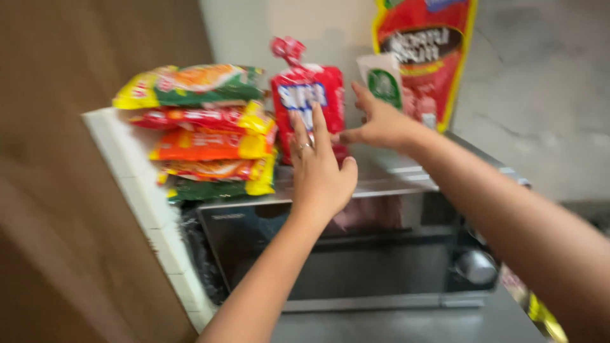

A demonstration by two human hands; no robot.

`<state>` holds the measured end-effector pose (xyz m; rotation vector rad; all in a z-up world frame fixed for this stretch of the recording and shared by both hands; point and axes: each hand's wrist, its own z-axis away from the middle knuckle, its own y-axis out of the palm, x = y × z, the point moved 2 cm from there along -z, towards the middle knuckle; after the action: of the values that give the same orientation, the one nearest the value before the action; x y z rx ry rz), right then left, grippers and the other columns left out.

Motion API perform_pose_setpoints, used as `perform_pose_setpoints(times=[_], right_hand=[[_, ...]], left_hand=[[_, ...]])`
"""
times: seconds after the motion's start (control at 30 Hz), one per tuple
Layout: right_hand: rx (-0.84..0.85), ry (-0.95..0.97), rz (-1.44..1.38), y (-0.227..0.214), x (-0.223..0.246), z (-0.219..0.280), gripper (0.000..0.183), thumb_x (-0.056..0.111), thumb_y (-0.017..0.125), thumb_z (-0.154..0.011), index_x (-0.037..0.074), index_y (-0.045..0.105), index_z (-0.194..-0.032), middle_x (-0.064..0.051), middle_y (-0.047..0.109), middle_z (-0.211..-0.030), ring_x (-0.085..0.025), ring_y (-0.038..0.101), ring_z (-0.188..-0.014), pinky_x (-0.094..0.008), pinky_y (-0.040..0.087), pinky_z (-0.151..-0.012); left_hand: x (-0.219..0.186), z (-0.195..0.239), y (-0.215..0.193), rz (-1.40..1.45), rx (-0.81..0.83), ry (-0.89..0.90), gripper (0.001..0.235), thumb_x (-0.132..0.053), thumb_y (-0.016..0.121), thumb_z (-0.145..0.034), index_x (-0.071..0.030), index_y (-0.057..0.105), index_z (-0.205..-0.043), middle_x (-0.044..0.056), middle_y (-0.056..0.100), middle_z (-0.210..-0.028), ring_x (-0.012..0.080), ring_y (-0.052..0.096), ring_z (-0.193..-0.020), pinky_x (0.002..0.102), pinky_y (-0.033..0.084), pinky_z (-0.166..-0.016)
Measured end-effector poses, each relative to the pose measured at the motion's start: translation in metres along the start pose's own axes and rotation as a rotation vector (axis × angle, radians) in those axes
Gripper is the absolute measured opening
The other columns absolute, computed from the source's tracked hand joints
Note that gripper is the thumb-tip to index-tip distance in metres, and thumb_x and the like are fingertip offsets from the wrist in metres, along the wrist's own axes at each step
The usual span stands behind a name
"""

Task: The person organizes various grocery items on top of a microwave oven in a kitchen. They handle packages of noodles, bread, coffee creamer, margarine, a bottle of Coca-Cola, and a bag of sugar, stacking them neatly. The person also handles a plastic bag containing white powder and places it on the stack.

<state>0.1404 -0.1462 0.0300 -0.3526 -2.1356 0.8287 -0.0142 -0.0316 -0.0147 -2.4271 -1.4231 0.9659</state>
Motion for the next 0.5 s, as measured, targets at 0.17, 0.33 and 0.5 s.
perform_pose_setpoints(times=[0.17, 0.33, 0.5], right_hand=[[-0.132, -0.274, 0.301, -0.063, 0.029, 0.115, 0.089, 0.038, 0.085, -0.076, 0.014, 0.045, -0.152, -0.02, 0.054, -0.149, -0.039, 0.056, -0.131, -0.053, 0.047, -0.104], [-0.3, -0.581, 0.454, -0.113, 0.033, 0.238, 0.055, 0.011, 0.08, -0.082, 0.002, 0.064, -0.135, -0.021, 0.059, -0.135, -0.038, 0.061, -0.117, -0.047, 0.049, -0.094], [-0.32, -0.339, 0.547, -0.159, 0.003, 0.35, 0.052, 0.006, 0.086, -0.08, -0.005, 0.071, -0.128, -0.022, 0.07, -0.127, -0.03, 0.068, -0.095, -0.04, 0.052, -0.075]], left_hand=[[-0.048, 0.045, 0.003, -0.089, -0.016, 0.261, 0.101, -0.018, 0.075, -0.081, -0.012, 0.019, -0.164, 0.028, 0.008, -0.17, 0.0619, 0.024, -0.15, 0.066, 0.025, -0.122], [-0.105, 0.104, 0.003, -0.094, 0.031, 0.476, 0.091, -0.017, 0.079, -0.084, -0.011, 0.031, -0.161, 0.025, 0.015, -0.171, 0.0561, 0.021, -0.161, 0.06, 0.023, -0.134], [-0.148, 0.166, 0.009, -0.007, 0.28, 0.629, 0.066, -0.024, 0.078, -0.079, -0.013, 0.058, -0.141, 0.016, 0.042, -0.158, 0.051, 0.03, -0.153, 0.066, 0.027, -0.122]])
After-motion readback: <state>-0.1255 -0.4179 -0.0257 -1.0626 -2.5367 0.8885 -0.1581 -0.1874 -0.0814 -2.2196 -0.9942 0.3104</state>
